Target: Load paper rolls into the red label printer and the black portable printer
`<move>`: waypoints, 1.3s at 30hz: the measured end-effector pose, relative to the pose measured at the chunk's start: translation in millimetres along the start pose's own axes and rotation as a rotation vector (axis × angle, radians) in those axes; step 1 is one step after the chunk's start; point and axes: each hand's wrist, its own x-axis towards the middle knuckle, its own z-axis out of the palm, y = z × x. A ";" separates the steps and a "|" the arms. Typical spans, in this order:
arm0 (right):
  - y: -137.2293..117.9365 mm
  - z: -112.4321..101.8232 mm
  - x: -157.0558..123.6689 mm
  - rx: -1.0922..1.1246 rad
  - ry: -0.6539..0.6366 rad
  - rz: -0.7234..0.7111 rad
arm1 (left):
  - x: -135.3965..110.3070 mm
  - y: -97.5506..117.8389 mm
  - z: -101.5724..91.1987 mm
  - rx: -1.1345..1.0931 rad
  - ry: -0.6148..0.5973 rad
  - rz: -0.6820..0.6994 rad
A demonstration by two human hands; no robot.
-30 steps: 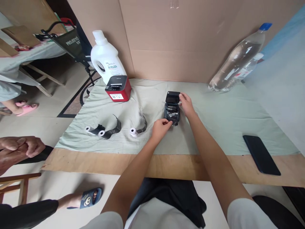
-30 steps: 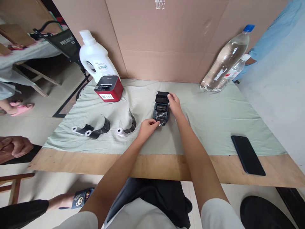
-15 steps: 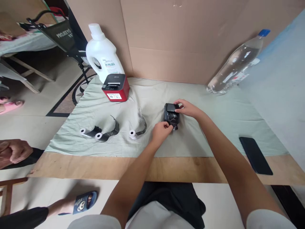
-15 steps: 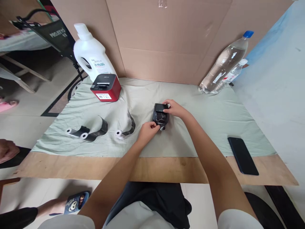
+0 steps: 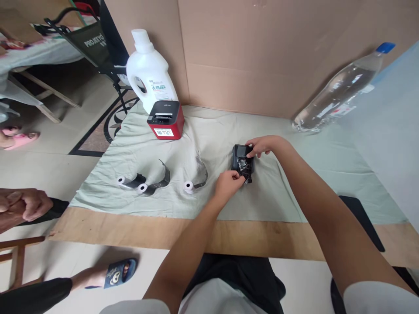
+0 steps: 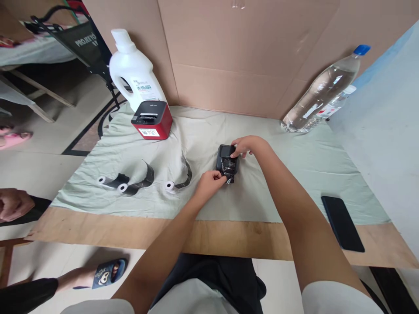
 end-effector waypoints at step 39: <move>24.0 161.5 -48.0 0.449 0.739 -0.514 | 24.3 -16.7 -13.8 0.269 0.024 0.466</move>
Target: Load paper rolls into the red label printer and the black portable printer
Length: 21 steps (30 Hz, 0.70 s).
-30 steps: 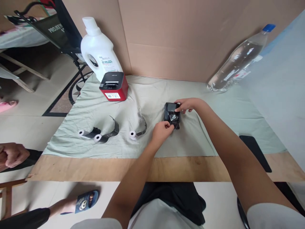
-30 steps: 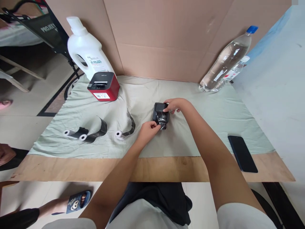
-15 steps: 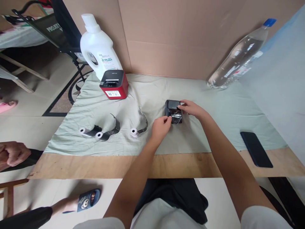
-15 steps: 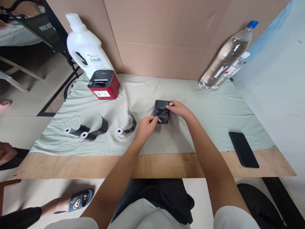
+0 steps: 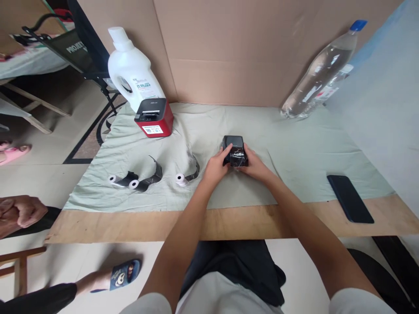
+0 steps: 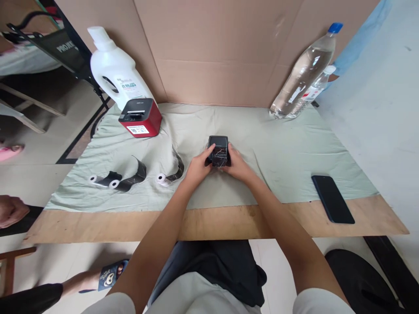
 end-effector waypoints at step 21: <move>139.2 -208.4 -51.0 -0.121 0.318 0.286 | 154.2 119.0 189.7 -0.011 -0.165 0.351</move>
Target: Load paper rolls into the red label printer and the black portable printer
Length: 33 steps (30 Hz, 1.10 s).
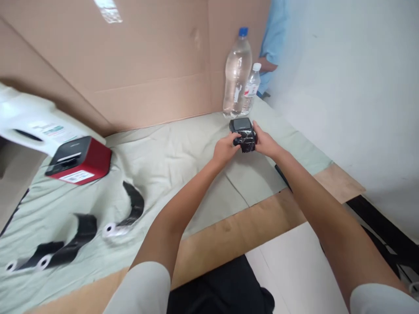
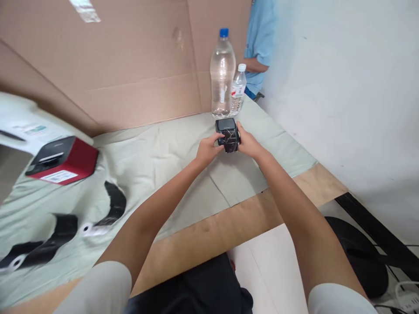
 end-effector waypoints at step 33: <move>4.0 9.9 35.5 -0.194 0.490 0.023 | 41.0 -35.8 -82.7 -0.237 0.371 -0.053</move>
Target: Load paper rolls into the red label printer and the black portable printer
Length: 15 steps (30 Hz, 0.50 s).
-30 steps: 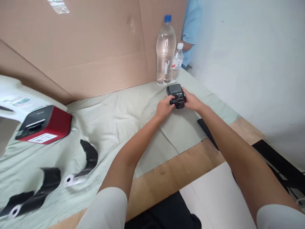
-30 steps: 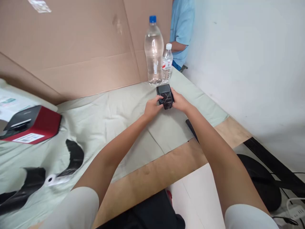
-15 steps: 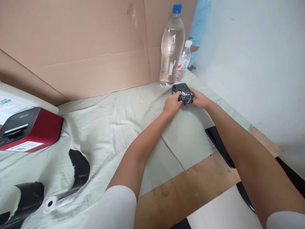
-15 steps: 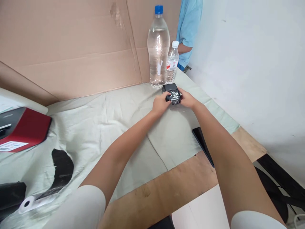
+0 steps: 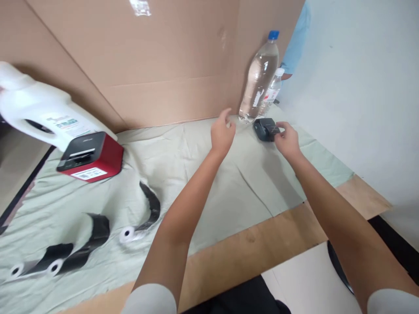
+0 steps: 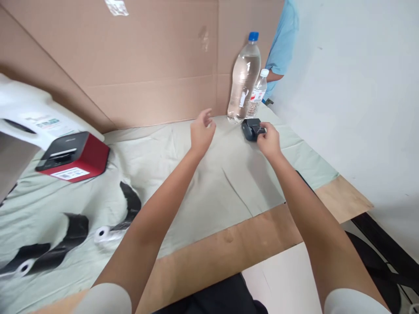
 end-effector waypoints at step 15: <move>-401.4 275.8 -106.7 0.694 -0.869 -0.228 | -77.7 -60.8 -448.2 0.414 0.691 -0.556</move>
